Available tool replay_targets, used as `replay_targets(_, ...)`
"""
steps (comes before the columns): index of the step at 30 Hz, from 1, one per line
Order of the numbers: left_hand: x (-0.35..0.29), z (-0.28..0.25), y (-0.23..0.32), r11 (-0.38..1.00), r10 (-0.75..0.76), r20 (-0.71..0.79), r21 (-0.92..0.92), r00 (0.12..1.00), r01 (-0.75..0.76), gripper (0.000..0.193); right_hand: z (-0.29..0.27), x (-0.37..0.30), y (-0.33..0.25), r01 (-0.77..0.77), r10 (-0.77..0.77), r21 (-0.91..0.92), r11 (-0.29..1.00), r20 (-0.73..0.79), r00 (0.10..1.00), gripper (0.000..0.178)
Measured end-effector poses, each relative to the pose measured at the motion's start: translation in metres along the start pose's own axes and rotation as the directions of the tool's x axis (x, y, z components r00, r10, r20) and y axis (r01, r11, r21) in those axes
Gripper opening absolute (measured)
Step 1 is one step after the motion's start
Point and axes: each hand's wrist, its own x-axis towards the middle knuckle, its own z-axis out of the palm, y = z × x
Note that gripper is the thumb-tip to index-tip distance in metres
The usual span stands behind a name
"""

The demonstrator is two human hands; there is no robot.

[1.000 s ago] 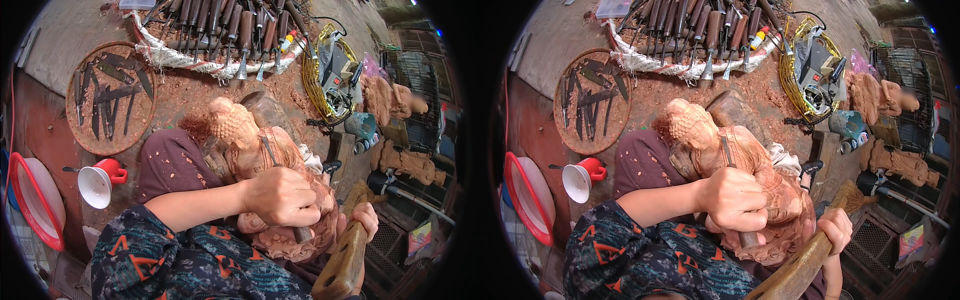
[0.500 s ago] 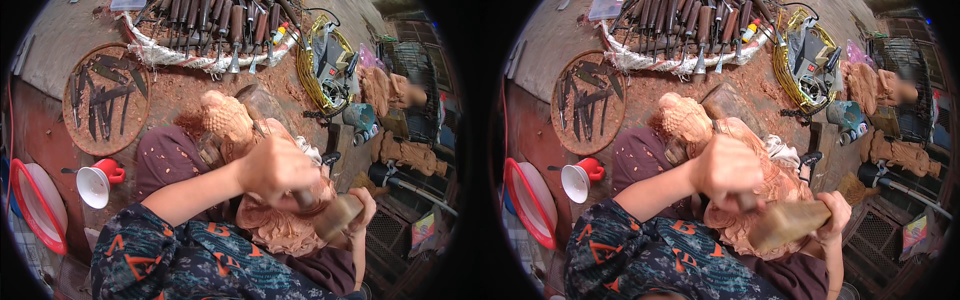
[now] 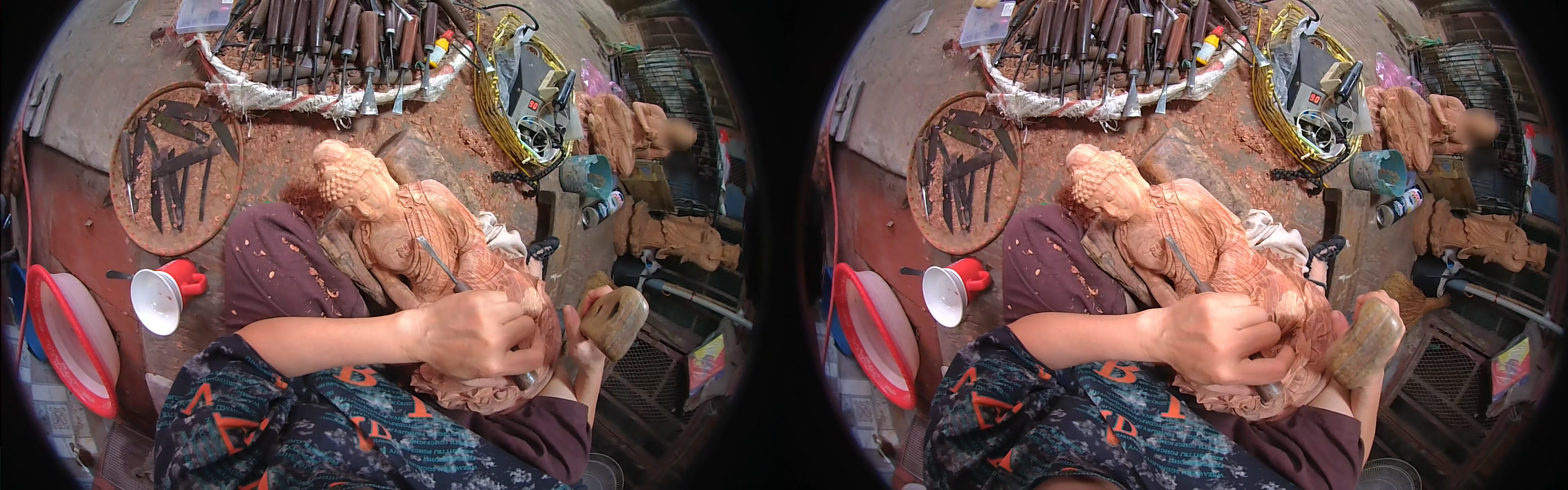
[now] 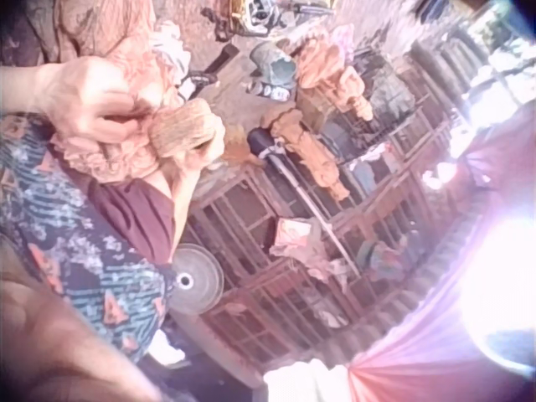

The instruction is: The person carves a wooden Buddha statue using a chisel and a wooden mallet. They repeatedly strike the chisel to shape the wood, occasionally pausing to select different chisels from a nearby collection.

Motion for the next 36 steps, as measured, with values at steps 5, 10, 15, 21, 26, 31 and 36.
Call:
replay_targets(5,0.001,-0.005,-0.005,0.999,0.023,0.013,-0.028,1.000,-0.023,0.034,0.008,-0.005,0.008,-0.008,0.034,0.271,0.962,-0.090,0.995,0.039)
replay_targets(10,-0.004,-0.003,-0.007,1.000,0.014,-0.012,-0.020,1.000,-0.014,0.031,0.006,0.004,0.006,0.057,-0.058,0.173,0.983,-0.002,0.998,0.040)
replay_targets(15,-0.003,-0.002,-0.008,0.999,0.032,-0.035,-0.006,0.999,-0.032,0.030,0.001,0.003,0.002,0.048,-0.057,0.199,0.979,0.039,0.998,0.039)
replay_targets(21,-0.004,0.000,-0.009,1.000,0.014,-0.047,-0.024,0.999,-0.016,0.025,0.003,0.013,-0.004,0.160,-0.173,0.198,0.967,0.048,0.984,0.040)
replay_targets(26,-0.005,-0.002,-0.009,1.000,0.005,-0.030,-0.025,1.000,-0.006,0.023,0.002,0.014,-0.002,0.182,-0.199,0.200,0.963,0.066,0.978,0.043)
replay_targets(31,-0.005,-0.002,-0.009,1.000,-0.001,-0.018,-0.029,1.000,0.000,0.023,0.001,0.015,-0.003,0.227,-0.239,0.150,0.962,0.073,0.968,0.044)
replay_targets(36,-0.008,-0.001,-0.008,1.000,-0.005,-0.026,-0.021,1.000,0.004,0.023,0.005,0.014,-0.003,0.240,-0.253,0.155,0.958,0.070,0.965,0.044)
